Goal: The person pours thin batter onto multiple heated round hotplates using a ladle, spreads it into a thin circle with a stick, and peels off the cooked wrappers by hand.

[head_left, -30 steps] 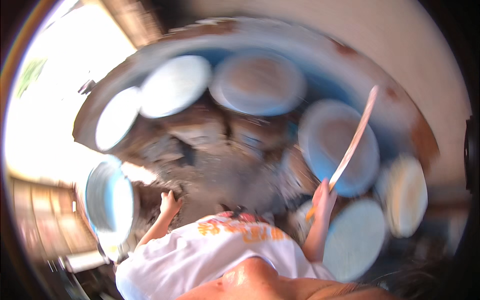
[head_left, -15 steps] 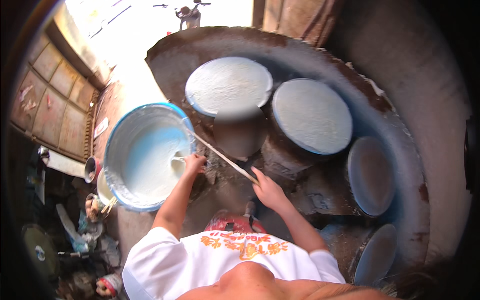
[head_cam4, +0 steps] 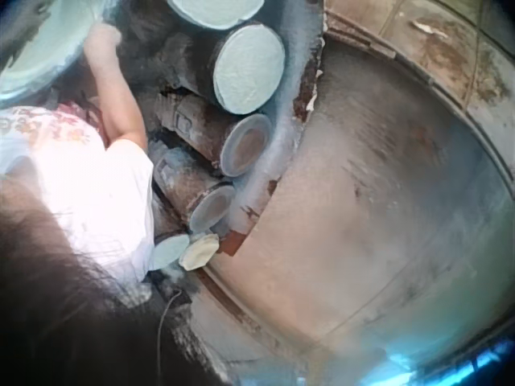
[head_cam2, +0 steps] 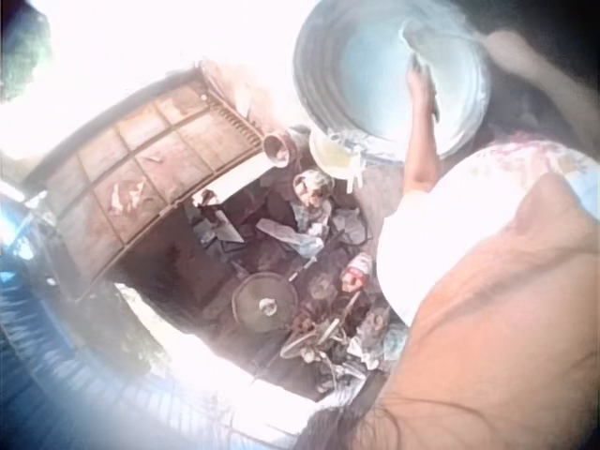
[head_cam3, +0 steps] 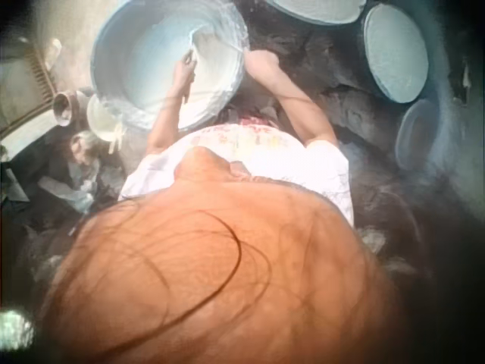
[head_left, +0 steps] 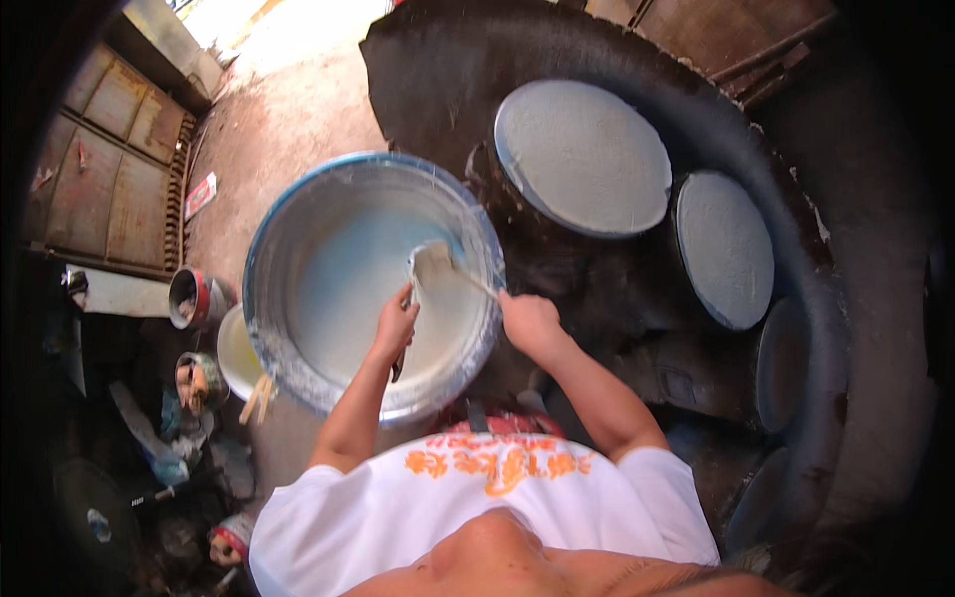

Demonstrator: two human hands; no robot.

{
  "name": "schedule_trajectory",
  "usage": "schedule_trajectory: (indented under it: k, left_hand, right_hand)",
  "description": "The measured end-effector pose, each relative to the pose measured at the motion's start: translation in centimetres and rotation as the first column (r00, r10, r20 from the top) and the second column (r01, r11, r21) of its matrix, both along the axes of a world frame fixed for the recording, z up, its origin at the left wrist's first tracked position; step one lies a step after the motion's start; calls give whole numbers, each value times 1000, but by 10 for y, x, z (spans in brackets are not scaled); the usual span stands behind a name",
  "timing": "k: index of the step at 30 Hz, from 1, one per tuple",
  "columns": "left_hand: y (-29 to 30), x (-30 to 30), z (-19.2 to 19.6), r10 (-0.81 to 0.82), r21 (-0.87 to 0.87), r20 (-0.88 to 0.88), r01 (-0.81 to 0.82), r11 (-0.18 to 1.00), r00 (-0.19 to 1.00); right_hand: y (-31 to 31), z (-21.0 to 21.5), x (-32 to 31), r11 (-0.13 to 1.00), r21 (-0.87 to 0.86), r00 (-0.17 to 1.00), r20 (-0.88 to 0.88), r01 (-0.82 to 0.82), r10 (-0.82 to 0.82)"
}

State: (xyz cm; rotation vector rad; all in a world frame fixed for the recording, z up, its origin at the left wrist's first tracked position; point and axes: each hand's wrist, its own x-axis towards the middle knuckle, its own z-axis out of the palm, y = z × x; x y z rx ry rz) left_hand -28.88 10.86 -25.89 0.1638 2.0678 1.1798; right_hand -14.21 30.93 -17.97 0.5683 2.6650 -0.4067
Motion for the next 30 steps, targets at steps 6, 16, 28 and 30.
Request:
schedule_trajectory:
  k: [6, 16, 28, 30]
  left_hand:
    - [51, 32, -91, 415, 93, 332, -467, 880, 847]
    - [61, 53, -63, 15, 136, 989, -931, 339, 150]
    - [31, 47, 304, -761, 726, 488, -683, 83, 427]
    - [21, 32, 358, -783, 841, 344, -541, 12, 518]
  right_hand:
    - [-34, -4, 0, 959, -119, 965, 80, 256, -248]
    - [-71, -4, 74, 312, -799, 740, 230, 515, -632]
    - [-49, 177, 87, -487, -857, 843, 130, -169, -522]
    - [-50, 220, 65, -445, -842, 851, -32, -306, -524]
